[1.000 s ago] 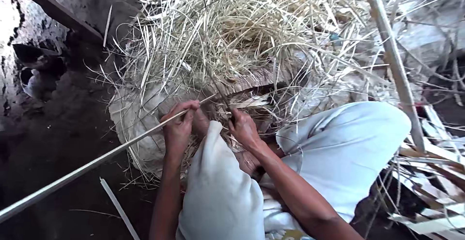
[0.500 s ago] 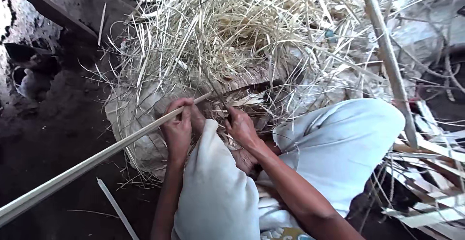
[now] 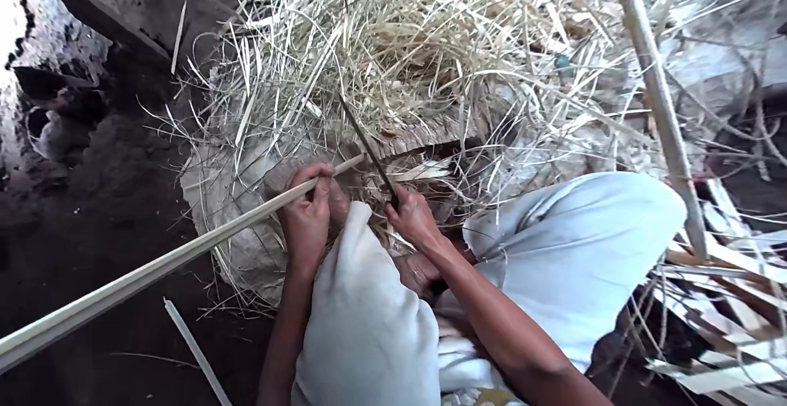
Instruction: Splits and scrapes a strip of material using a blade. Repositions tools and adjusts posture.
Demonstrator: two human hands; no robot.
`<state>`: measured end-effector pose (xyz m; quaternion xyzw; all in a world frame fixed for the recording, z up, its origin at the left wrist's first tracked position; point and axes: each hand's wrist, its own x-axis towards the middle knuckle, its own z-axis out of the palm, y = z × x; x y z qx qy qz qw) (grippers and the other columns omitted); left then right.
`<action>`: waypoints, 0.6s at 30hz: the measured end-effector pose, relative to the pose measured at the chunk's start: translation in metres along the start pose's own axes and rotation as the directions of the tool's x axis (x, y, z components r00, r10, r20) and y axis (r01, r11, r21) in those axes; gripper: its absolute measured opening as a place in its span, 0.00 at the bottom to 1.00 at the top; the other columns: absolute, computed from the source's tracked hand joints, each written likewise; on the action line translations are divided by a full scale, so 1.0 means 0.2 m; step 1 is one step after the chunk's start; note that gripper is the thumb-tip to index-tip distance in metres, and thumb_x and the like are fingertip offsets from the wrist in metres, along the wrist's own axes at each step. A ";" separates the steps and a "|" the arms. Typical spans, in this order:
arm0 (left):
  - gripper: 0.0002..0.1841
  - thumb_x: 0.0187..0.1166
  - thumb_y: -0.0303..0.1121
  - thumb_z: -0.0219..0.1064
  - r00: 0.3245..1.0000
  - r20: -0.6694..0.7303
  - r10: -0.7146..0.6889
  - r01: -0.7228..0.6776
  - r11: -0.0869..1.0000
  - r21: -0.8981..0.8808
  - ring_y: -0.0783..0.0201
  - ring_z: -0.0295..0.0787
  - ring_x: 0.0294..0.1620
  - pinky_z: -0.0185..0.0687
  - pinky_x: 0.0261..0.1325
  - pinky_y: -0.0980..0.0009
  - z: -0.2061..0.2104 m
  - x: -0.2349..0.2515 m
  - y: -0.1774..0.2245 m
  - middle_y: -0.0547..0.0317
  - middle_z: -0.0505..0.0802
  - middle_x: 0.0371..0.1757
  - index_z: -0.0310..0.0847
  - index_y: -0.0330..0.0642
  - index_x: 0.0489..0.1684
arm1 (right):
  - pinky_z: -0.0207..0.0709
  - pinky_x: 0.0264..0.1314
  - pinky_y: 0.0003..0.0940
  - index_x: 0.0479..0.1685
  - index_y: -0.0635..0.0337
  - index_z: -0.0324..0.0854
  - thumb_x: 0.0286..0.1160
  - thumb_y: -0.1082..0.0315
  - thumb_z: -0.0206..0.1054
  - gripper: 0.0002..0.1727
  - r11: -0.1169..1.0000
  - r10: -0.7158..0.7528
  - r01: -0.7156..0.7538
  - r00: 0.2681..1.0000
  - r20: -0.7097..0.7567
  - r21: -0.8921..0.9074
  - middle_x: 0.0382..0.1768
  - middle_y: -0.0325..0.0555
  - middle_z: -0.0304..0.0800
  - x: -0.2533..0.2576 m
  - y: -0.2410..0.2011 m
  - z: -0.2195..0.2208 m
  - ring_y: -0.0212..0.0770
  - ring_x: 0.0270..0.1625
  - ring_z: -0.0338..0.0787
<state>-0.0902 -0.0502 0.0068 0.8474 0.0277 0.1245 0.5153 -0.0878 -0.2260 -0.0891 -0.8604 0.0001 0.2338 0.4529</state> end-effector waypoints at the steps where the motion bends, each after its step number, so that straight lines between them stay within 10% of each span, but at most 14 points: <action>1: 0.08 0.83 0.23 0.65 1.000 -0.004 -0.001 0.001 1.000 0.001 0.74 0.89 0.52 0.86 0.56 0.77 0.00 0.01 -0.01 0.57 0.91 0.54 0.84 0.35 0.54 | 0.78 0.38 0.67 0.73 0.61 0.79 0.80 0.72 0.64 0.21 0.999 0.032 -0.032 0.999 0.012 -0.008 0.35 0.65 0.89 0.03 0.01 0.00 0.67 0.36 0.89; 13: 0.07 0.79 0.19 0.64 1.000 -0.012 0.011 -0.012 0.996 -0.089 0.75 0.91 0.50 0.88 0.56 0.75 -0.04 0.06 -0.10 0.59 0.94 0.49 0.85 0.31 0.48 | 0.78 0.44 0.70 0.76 0.57 0.79 0.81 0.70 0.63 0.23 0.994 0.076 -0.072 0.996 0.047 -0.087 0.41 0.67 0.90 0.08 0.07 -0.03 0.69 0.42 0.90; 18: 0.06 0.82 0.22 0.64 0.979 0.197 0.054 -0.055 0.998 0.000 0.67 0.90 0.60 0.83 0.70 0.67 -0.13 0.07 -0.07 0.53 0.94 0.52 0.86 0.33 0.47 | 0.77 0.42 0.68 0.72 0.58 0.82 0.79 0.70 0.64 0.21 0.993 0.014 -0.012 1.000 0.020 -0.114 0.37 0.65 0.91 0.07 0.04 -0.08 0.67 0.39 0.90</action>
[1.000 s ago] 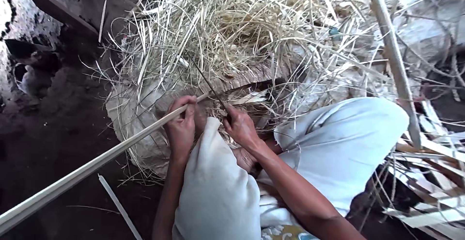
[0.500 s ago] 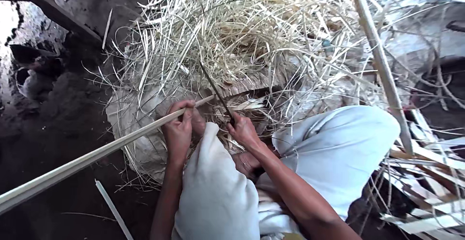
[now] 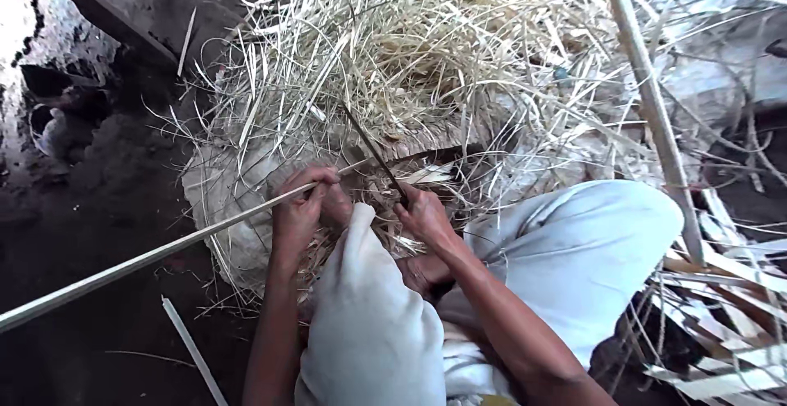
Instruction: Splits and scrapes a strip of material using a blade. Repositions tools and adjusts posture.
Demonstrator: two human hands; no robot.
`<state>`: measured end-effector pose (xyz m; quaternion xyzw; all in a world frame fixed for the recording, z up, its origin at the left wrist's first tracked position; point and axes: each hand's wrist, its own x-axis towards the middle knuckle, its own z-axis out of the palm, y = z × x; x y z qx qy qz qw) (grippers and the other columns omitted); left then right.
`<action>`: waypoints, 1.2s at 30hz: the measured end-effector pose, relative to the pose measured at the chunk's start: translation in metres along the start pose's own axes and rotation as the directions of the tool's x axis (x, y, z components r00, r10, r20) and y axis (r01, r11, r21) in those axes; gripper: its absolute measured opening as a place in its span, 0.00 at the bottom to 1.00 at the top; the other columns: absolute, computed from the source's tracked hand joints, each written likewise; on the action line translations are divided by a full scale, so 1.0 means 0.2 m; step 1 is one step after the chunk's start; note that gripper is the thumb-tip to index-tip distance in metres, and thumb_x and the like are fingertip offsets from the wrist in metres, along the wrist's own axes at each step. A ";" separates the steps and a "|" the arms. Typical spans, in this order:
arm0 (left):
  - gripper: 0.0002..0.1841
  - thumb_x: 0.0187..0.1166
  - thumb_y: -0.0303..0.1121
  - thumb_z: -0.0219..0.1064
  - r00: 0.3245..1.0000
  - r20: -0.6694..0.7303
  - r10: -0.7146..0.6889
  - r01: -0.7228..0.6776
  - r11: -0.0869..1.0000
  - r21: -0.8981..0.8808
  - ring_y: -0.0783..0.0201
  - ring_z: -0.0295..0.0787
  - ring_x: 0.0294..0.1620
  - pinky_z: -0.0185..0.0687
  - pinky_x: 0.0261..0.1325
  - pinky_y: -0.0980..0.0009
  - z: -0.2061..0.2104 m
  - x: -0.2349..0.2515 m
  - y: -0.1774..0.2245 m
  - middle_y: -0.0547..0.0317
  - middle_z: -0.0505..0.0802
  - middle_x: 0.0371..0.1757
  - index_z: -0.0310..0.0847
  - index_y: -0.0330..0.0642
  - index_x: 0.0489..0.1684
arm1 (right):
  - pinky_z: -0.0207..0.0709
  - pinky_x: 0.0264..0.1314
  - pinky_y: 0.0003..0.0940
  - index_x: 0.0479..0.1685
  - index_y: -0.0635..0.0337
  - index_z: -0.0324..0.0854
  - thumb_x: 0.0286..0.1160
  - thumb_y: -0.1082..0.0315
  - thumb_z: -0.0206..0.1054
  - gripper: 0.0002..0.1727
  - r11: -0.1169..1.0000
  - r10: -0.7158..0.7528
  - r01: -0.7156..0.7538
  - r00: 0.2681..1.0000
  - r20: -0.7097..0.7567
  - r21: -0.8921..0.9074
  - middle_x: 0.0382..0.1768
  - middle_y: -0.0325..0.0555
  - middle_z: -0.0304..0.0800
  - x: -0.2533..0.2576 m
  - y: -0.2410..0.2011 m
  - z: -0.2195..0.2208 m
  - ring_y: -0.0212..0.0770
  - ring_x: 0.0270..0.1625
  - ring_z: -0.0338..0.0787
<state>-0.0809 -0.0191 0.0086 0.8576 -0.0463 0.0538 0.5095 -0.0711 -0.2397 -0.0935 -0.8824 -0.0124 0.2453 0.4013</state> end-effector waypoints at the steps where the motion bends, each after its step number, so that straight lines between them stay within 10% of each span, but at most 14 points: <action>1: 0.06 0.80 0.21 0.65 0.999 -0.004 0.034 -0.034 0.999 -0.025 0.67 0.91 0.59 0.84 0.70 0.67 0.00 0.02 -0.03 0.53 0.95 0.49 0.88 0.31 0.44 | 0.77 0.40 0.68 0.72 0.57 0.82 0.78 0.71 0.65 0.22 0.999 -0.049 0.049 0.999 -0.018 -0.018 0.36 0.63 0.91 0.00 -0.01 -0.01 0.66 0.37 0.90; 11: 0.06 0.79 0.20 0.65 0.998 -0.034 0.048 -0.048 0.999 -0.005 0.69 0.92 0.56 0.85 0.67 0.70 0.03 0.03 -0.02 0.53 0.95 0.48 0.89 0.31 0.43 | 0.75 0.35 0.66 0.66 0.60 0.84 0.79 0.71 0.66 0.18 0.997 0.040 -0.044 0.997 0.066 0.061 0.33 0.64 0.87 -0.03 0.02 -0.09 0.64 0.33 0.86; 18: 0.03 0.88 0.24 0.57 0.986 -0.137 -0.100 0.091 0.994 -0.068 0.77 0.85 0.49 0.81 0.48 0.79 0.15 0.00 0.04 0.56 0.89 0.59 0.69 0.37 0.51 | 0.77 0.30 0.44 0.64 0.58 0.84 0.82 0.70 0.62 0.15 0.954 0.089 -0.142 0.976 0.201 0.266 0.26 0.50 0.83 0.06 0.13 -0.02 0.42 0.21 0.79; 20: 0.10 0.84 0.22 0.62 0.988 -0.106 -0.114 0.108 0.992 -0.067 0.72 0.87 0.58 0.85 0.57 0.74 0.14 0.01 0.03 0.53 0.87 0.61 0.65 0.36 0.53 | 0.74 0.25 0.35 0.67 0.56 0.83 0.84 0.70 0.61 0.16 0.916 0.103 -0.181 0.968 0.227 0.357 0.23 0.46 0.79 0.03 0.12 -0.02 0.37 0.18 0.75; 26: 0.14 0.77 0.19 0.70 0.957 -0.288 -0.033 0.008 0.996 -0.087 0.69 0.91 0.57 0.89 0.59 0.71 0.18 0.00 -0.06 0.56 0.91 0.53 0.67 0.37 0.48 | 0.80 0.43 0.64 0.68 0.66 0.82 0.77 0.72 0.65 0.20 0.993 -0.034 0.037 0.999 -0.026 0.115 0.35 0.63 0.90 -0.04 0.02 0.07 0.61 0.37 0.89; 36: 0.15 0.78 0.21 0.70 0.891 -0.452 -0.049 -0.018 0.990 -0.141 0.73 0.93 0.50 0.90 0.59 0.71 0.18 0.00 -0.09 0.68 0.92 0.47 0.65 0.43 0.50 | 0.84 0.39 0.62 0.74 0.66 0.80 0.75 0.72 0.66 0.25 0.973 -0.212 0.223 0.965 -0.151 0.057 0.40 0.65 0.91 -0.02 -0.08 0.16 0.63 0.36 0.92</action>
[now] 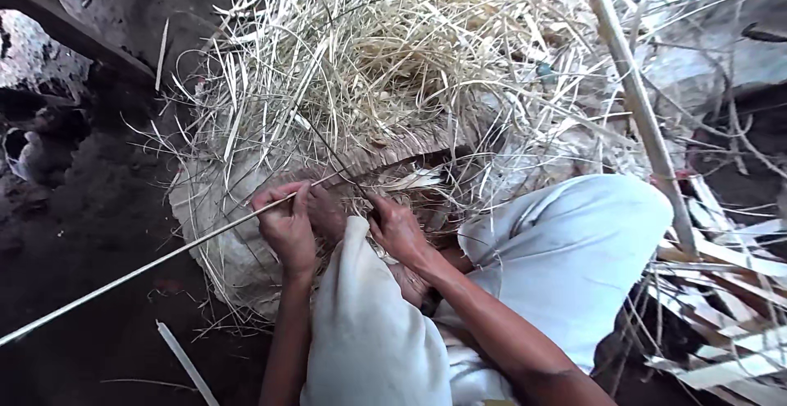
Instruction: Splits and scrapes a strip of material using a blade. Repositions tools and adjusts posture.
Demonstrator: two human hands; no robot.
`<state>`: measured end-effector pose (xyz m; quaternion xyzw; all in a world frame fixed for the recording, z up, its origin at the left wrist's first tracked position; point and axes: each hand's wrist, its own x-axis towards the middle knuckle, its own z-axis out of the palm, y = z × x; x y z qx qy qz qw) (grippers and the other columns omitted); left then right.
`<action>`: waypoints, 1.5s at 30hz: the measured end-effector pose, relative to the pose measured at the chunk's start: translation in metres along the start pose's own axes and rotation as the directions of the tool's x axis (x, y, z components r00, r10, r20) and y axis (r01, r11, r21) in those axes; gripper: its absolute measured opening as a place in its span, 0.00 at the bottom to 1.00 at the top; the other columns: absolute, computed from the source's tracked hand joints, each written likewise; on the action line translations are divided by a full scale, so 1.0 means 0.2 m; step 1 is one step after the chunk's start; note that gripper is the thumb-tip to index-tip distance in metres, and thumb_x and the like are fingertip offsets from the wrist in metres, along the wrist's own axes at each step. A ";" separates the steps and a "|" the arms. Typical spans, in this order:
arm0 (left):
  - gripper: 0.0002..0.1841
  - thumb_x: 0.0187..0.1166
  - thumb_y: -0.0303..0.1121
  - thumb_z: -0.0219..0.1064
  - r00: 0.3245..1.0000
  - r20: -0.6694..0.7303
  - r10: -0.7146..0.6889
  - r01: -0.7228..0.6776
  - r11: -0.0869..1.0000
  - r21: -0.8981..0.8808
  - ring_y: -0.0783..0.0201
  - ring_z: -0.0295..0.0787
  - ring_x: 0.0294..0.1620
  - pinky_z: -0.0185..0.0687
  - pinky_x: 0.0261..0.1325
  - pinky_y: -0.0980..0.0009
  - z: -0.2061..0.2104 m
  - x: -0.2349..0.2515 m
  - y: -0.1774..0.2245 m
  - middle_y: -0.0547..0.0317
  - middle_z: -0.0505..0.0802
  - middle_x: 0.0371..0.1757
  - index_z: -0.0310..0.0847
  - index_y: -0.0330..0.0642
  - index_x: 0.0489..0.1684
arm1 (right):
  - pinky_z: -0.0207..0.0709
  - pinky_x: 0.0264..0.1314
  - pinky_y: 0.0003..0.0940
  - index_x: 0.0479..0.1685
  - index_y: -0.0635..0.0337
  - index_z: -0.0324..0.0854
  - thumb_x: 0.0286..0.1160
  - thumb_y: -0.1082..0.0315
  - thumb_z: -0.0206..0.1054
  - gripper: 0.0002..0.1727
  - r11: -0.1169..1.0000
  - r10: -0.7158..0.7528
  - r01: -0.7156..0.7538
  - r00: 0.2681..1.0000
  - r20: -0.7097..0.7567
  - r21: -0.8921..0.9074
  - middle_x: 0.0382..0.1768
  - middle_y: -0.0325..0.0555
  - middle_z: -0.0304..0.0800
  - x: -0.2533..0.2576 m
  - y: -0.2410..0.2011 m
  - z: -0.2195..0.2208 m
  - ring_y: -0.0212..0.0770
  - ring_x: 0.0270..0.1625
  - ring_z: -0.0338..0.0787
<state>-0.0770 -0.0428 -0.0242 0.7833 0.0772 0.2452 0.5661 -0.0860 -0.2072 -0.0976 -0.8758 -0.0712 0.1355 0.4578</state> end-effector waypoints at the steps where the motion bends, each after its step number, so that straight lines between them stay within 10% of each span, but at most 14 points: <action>1: 0.16 0.78 0.21 0.70 1.000 -0.015 0.000 0.000 1.000 -0.005 0.73 0.94 0.50 0.91 0.58 0.71 0.01 -0.01 -0.02 0.68 0.93 0.47 0.65 0.44 0.50 | 0.84 0.39 0.62 0.74 0.65 0.79 0.75 0.72 0.66 0.25 1.000 0.011 -0.010 1.000 0.006 -0.005 0.41 0.65 0.91 0.00 0.01 0.01 0.63 0.36 0.92; 13: 0.17 0.81 0.23 0.68 0.984 -0.147 -0.102 0.115 0.990 0.078 0.74 0.93 0.45 0.92 0.53 0.74 0.03 0.02 -0.03 0.59 0.89 0.46 0.62 0.34 0.58 | 0.83 0.39 0.65 0.74 0.63 0.80 0.77 0.71 0.64 0.24 0.993 0.075 -0.074 0.997 0.007 -0.093 0.44 0.66 0.92 0.11 0.03 0.05 0.66 0.38 0.92; 45: 0.19 0.81 0.24 0.69 0.996 0.017 -0.082 0.079 0.988 0.133 0.75 0.89 0.50 0.86 0.56 0.77 0.04 0.06 0.05 0.54 0.88 0.50 0.63 0.30 0.61 | 0.78 0.39 0.68 0.65 0.63 0.83 0.80 0.70 0.63 0.17 0.975 0.209 -0.192 0.965 0.159 -0.114 0.35 0.65 0.89 0.11 0.07 -0.14 0.68 0.38 0.90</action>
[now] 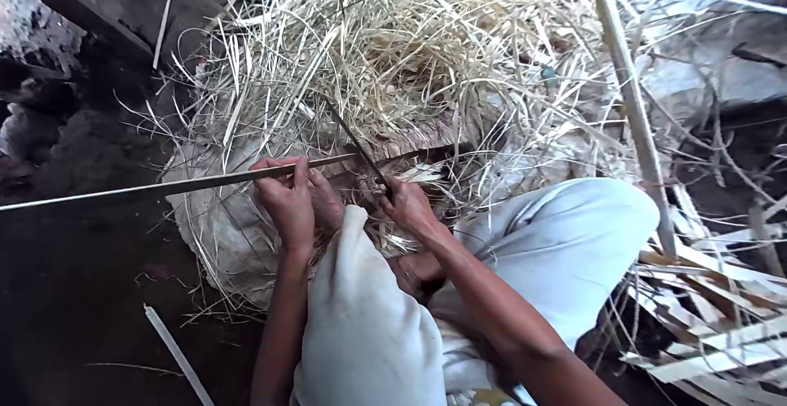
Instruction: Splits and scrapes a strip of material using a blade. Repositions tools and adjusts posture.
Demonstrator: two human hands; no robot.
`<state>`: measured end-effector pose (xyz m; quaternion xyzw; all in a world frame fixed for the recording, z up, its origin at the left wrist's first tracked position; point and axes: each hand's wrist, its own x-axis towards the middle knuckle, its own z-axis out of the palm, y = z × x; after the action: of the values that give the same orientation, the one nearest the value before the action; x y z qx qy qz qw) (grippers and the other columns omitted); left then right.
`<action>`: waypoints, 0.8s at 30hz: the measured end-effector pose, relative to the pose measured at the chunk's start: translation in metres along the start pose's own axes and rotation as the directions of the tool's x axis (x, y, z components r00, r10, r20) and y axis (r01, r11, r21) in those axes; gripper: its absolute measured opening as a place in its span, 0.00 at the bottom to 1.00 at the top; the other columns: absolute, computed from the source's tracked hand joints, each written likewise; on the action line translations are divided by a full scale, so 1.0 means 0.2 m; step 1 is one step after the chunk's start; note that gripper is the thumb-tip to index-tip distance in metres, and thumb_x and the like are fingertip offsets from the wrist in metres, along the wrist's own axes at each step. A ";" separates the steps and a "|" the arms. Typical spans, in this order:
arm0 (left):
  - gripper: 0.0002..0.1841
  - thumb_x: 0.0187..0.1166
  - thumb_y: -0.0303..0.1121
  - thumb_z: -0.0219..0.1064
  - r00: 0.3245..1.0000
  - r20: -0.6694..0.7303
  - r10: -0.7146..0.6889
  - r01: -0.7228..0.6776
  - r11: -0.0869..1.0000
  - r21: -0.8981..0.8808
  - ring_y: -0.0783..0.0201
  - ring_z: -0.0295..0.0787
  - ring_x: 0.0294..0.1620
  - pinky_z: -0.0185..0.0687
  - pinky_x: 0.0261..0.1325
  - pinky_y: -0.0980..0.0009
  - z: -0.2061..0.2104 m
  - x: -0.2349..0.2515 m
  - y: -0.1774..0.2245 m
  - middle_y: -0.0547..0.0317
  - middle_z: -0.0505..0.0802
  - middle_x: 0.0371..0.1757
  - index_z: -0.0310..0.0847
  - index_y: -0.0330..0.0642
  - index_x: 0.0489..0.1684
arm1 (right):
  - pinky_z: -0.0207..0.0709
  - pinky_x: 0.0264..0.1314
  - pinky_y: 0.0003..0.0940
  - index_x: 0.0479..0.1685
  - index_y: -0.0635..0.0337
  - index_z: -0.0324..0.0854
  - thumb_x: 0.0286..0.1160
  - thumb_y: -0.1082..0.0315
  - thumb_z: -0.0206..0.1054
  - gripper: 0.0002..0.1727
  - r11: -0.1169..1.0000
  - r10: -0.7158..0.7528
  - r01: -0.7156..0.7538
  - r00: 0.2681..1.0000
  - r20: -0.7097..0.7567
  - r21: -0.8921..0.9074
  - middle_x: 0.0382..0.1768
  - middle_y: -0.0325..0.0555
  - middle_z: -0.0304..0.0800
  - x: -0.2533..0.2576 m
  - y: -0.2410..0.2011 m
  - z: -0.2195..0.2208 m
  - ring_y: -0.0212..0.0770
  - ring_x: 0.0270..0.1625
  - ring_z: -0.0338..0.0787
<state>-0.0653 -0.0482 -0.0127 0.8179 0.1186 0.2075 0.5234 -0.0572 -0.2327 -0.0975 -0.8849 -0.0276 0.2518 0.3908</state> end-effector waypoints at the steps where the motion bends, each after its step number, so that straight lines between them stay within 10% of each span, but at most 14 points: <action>1: 0.19 0.80 0.23 0.69 0.999 -0.034 0.004 -0.005 1.000 -0.013 0.75 0.89 0.48 0.87 0.55 0.76 0.01 0.01 -0.02 0.55 0.88 0.47 0.63 0.30 0.60 | 0.78 0.38 0.68 0.66 0.63 0.83 0.80 0.70 0.63 0.17 1.000 -0.011 0.011 1.000 -0.008 -0.002 0.35 0.65 0.90 -0.01 -0.02 0.00 0.67 0.38 0.90; 14: 0.21 0.75 0.20 0.72 0.982 -0.190 -0.003 -0.011 0.997 -0.074 0.76 0.89 0.41 0.88 0.50 0.77 0.10 0.04 -0.04 0.57 0.87 0.41 0.62 0.30 0.56 | 0.80 0.43 0.69 0.71 0.63 0.80 0.79 0.70 0.66 0.21 0.999 0.035 -0.034 0.996 -0.085 0.012 0.40 0.67 0.91 -0.09 -0.08 0.06 0.69 0.42 0.91; 24: 0.19 0.85 0.29 0.66 0.998 -0.054 -0.030 0.034 0.997 0.066 0.74 0.87 0.45 0.83 0.51 0.78 0.07 -0.03 0.05 0.50 0.87 0.47 0.63 0.29 0.64 | 0.80 0.53 0.63 0.72 0.64 0.79 0.83 0.67 0.62 0.21 0.990 0.116 -0.115 0.993 -0.004 0.078 0.41 0.64 0.90 -0.07 0.02 0.12 0.63 0.45 0.90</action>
<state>-0.0643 -0.0659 -0.0095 0.8272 0.1524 0.2167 0.4956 -0.0816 -0.2227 -0.1092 -0.8701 0.0351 0.2713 0.4099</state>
